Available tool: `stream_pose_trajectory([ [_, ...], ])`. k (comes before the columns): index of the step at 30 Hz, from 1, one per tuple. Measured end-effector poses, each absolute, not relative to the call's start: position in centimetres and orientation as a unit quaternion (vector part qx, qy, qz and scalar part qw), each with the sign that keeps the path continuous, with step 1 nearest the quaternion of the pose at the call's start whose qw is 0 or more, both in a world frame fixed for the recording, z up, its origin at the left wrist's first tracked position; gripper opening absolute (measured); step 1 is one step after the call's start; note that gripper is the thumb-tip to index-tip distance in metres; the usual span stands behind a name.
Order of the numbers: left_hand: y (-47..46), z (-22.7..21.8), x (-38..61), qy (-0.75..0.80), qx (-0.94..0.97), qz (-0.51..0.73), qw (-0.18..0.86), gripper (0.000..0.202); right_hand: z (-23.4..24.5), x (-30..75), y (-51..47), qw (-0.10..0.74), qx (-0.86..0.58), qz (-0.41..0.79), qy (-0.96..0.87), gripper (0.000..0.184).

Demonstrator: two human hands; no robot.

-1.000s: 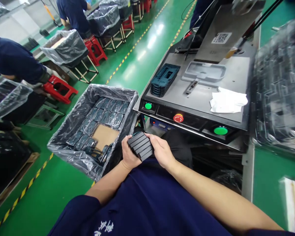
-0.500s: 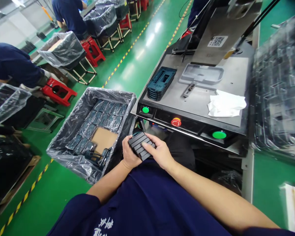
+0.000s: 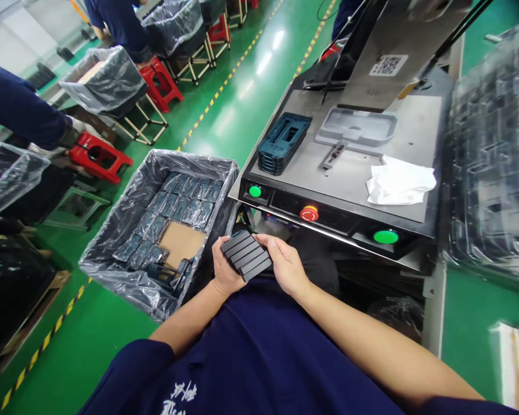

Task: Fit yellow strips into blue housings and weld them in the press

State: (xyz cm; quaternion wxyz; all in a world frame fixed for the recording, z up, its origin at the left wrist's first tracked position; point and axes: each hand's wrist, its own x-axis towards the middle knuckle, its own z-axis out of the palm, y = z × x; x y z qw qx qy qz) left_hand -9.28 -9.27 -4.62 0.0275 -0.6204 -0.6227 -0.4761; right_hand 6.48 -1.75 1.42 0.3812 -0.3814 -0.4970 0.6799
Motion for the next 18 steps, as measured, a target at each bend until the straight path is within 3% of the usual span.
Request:
stream_pose_trajectory([
  [18,-9.46,-4.19,-9.88,-0.626,-0.631,-0.457,0.038,0.106,0.53,6.19,-1.62,0.366,-0.378,0.748,-0.406,0.039],
])
